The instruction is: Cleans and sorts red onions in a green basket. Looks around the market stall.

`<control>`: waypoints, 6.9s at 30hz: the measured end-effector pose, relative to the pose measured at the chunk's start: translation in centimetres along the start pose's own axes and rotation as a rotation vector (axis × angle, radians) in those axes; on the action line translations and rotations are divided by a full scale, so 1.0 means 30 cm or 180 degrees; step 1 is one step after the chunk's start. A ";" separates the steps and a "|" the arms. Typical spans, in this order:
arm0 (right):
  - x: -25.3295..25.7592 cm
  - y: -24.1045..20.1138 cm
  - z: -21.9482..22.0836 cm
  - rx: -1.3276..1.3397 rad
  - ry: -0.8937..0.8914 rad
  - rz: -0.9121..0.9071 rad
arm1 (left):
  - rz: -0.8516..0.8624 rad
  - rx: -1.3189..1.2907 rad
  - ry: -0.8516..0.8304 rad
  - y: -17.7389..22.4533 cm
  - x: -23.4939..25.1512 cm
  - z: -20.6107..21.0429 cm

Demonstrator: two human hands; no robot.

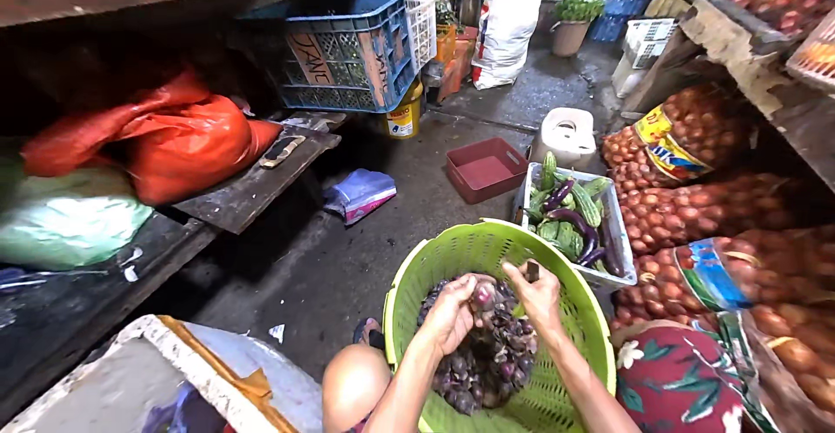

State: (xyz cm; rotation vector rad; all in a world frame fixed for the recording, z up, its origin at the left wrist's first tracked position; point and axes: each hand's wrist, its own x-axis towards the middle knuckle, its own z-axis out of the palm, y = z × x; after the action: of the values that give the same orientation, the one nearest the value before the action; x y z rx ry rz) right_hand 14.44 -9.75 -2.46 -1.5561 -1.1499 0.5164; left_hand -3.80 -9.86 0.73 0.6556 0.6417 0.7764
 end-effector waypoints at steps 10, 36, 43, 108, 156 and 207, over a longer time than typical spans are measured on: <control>-0.020 0.198 0.206 -0.2261 -0.3474 0.1288 | 0.0446 -0.0404 0.1796 0.082 0.045 -0.024; -0.027 0.249 0.163 0.0631 -0.2770 0.1631 | 0.0595 0.1399 0.1929 0.097 0.039 -0.060; -0.028 -0.008 0.041 0.1255 -0.1641 0.0467 | -0.0111 0.1605 0.0666 0.048 0.041 -0.024; 0.015 -0.123 -0.001 0.2064 -0.1469 0.1683 | 0.1237 0.0892 0.0393 0.042 0.044 -0.013; -0.038 -0.045 0.022 -0.0179 -0.1357 -0.2461 | 0.0361 -0.0180 0.1016 0.043 0.043 -0.002; -0.041 -0.076 0.011 0.0257 -0.2409 -0.0024 | 0.0574 0.2634 0.0616 0.065 0.061 -0.075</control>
State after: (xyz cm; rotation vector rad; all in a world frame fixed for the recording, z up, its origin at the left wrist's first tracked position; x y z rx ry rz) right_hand 12.72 -10.78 -0.76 -1.3074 -1.6640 1.1932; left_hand -5.24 -6.72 0.25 1.4176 1.1073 0.7323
